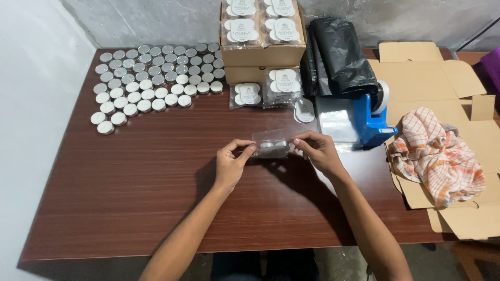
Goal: Cleaning small tealight candles with a cloth and placing them into a plastic bag for packaging.
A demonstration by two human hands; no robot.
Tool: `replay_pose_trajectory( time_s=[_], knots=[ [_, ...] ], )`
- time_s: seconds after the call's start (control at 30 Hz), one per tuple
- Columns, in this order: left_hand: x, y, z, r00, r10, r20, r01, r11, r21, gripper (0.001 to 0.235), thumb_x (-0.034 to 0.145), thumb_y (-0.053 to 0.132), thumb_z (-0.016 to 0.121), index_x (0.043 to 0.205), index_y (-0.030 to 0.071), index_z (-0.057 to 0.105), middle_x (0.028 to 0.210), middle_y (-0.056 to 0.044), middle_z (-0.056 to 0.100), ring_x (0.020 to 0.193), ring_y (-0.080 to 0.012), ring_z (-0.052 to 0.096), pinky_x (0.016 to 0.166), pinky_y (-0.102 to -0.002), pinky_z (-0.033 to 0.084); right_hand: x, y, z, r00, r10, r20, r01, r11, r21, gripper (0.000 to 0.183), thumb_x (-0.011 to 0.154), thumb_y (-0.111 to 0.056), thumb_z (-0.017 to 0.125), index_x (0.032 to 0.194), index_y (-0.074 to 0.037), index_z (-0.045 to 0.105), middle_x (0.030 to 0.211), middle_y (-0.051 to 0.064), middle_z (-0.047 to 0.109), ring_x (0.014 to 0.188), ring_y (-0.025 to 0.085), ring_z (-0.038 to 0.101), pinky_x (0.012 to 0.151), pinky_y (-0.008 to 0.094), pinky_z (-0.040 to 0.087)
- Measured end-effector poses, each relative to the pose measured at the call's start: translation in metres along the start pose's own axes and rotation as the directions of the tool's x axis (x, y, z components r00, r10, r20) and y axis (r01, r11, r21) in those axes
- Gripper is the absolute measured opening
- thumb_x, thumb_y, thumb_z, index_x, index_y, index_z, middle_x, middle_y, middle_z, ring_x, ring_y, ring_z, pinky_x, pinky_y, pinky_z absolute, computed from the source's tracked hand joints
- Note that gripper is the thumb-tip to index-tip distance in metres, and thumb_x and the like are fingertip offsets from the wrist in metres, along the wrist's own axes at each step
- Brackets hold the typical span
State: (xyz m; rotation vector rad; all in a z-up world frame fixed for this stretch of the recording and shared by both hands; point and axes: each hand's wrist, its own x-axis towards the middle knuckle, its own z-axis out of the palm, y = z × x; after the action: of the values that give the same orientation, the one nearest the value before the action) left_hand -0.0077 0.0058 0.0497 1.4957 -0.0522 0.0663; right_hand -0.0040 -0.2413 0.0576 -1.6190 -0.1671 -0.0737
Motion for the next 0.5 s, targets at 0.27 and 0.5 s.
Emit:
replay_pose_trajectory(
  time_s=[0.27, 0.5],
  knots=[
    [0.003, -0.010, -0.004, 0.997, 0.006, 0.072, -0.008, 1.000, 0.027, 0.009, 0.089, 0.016, 0.077, 0.093, 0.008, 0.077, 0.085, -0.005, 0.075, 0.084, -0.0082, 0.065, 0.073, -0.024, 0.056, 0.001, -0.004, 0.002, 0.990, -0.140, 0.010, 0.139, 0.963, -0.232, 0.013, 0.095, -0.008, 0.069, 0.085, 0.000, 0.070, 0.078, 0.012, 0.071, 0.071, 0.020, 0.064, 0.059, 0.030, 0.050],
    [0.003, -0.017, -0.007, 0.990, 0.035, 0.140, -0.048, 0.994, 0.093, 0.006, 0.088, 0.014, 0.073, 0.085, 0.008, 0.073, 0.086, -0.007, 0.076, 0.083, -0.0089, 0.062, 0.071, -0.025, 0.052, -0.005, -0.004, 0.010, 0.975, -0.221, -0.014, 0.199, 0.905, -0.376, 0.020, 0.086, -0.008, 0.073, 0.070, -0.008, 0.062, 0.064, 0.005, 0.067, 0.062, 0.017, 0.059, 0.057, 0.028, 0.045]
  ],
)
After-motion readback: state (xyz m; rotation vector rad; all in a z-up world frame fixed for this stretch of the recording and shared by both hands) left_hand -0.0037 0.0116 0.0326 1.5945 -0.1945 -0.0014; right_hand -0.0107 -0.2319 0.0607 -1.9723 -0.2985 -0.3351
